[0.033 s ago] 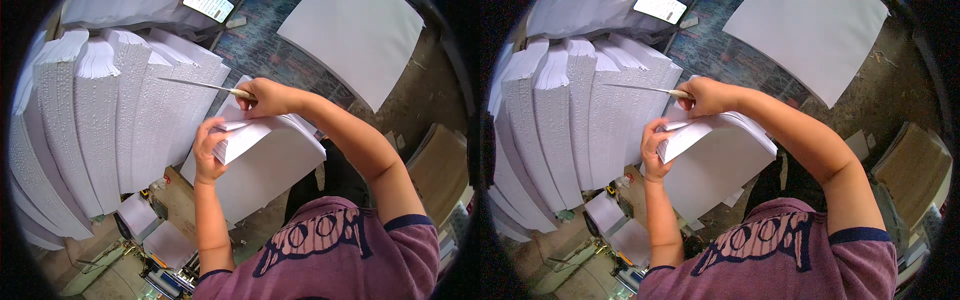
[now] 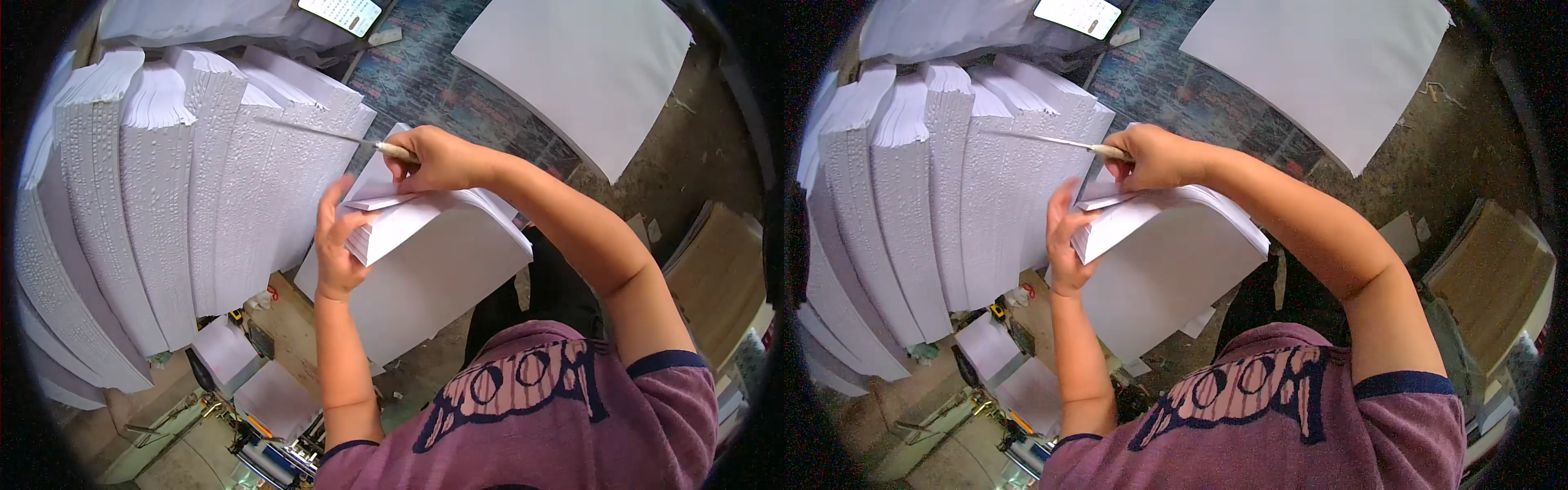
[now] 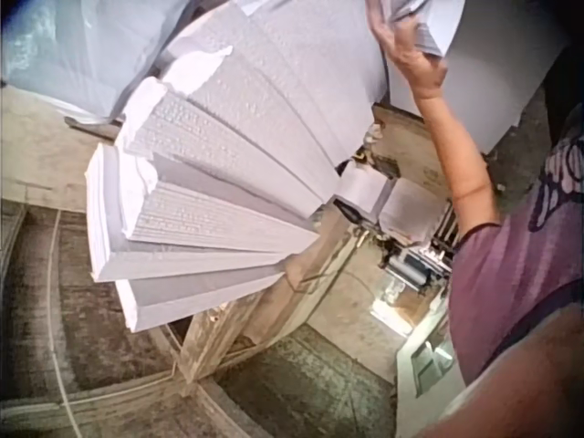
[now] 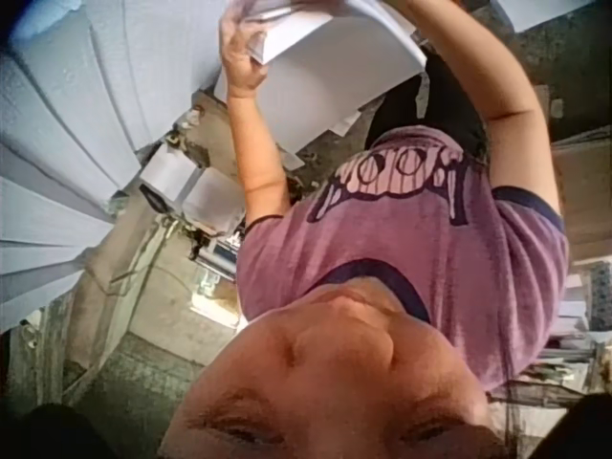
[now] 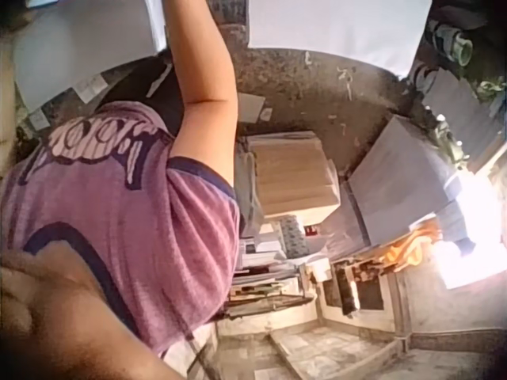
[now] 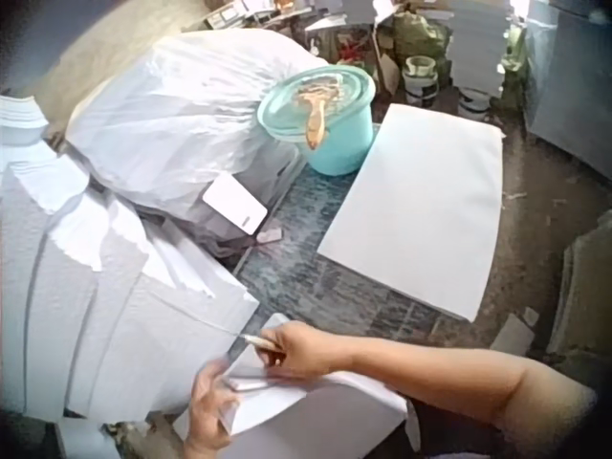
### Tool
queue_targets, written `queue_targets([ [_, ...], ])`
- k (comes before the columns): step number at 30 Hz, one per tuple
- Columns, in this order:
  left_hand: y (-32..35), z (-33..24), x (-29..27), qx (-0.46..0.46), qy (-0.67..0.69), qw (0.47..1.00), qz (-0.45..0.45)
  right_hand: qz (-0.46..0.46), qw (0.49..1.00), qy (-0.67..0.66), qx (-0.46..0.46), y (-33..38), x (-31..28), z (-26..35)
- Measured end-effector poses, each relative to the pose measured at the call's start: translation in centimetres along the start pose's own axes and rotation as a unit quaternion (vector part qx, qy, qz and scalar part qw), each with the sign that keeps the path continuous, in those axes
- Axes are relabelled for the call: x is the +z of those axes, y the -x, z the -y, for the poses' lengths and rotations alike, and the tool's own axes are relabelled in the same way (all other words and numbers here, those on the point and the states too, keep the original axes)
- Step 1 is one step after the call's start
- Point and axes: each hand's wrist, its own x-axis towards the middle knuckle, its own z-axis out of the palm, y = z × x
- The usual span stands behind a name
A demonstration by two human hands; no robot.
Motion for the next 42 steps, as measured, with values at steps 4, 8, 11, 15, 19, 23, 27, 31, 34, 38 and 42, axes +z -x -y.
queue_targets([
  [4,-1.5,1.8,-0.3,-0.14,0.177,0.973,0.054,-0.054,0.998,-0.024,-0.029,0.1,0.2,-0.5],
  [8,-5.1,2.0,-0.1,-0.264,0.235,0.925,0.141,-0.176,0.984,0.038,-0.009,2.0,-1.6,0.4],
  [11,-6.1,6.2,1.2,-0.269,0.143,0.921,0.242,-0.223,0.974,0.044,0.001,4.2,-3.0,-1.0],
  [15,-6.4,7.7,3.3,-0.294,0.139,0.924,0.202,-0.219,0.973,0.037,0.058,6.4,-3.5,-1.8],
  [19,-6.1,3.6,1.7,-0.192,0.064,0.969,0.138,-0.228,0.971,0.033,0.068,6.9,-4.1,-2.6],
  [23,-4.4,2.0,1.0,-0.1,0.005,0.988,0.115,-0.234,0.968,0.059,0.076,6.0,-4.0,-2.1],
  [27,-3.7,1.3,0.8,-0.064,0.009,0.994,0.091,-0.212,0.947,0.241,0.02,3.9,-4.0,-2.0],
  [31,-3.3,0.4,0.7,-0.081,0.006,0.993,0.085,-0.19,0.926,0.313,-0.091,1.1,-3.7,-4.2],
  [34,-2.7,-0.4,0.1,-0.077,0.003,0.994,0.081,-0.099,0.929,0.355,0.022,0.0,-2.6,-2.2],
  [38,-2.0,-0.8,-0.1,-0.074,0.011,0.995,0.072,-0.047,0.912,0.404,0.055,-1.2,-1.9,-2.2],
  [42,-1.8,-0.6,-0.2,-0.07,0.002,0.995,0.07,-0.053,0.939,0.337,0.031,-1.4,-1.4,-3.0],
])
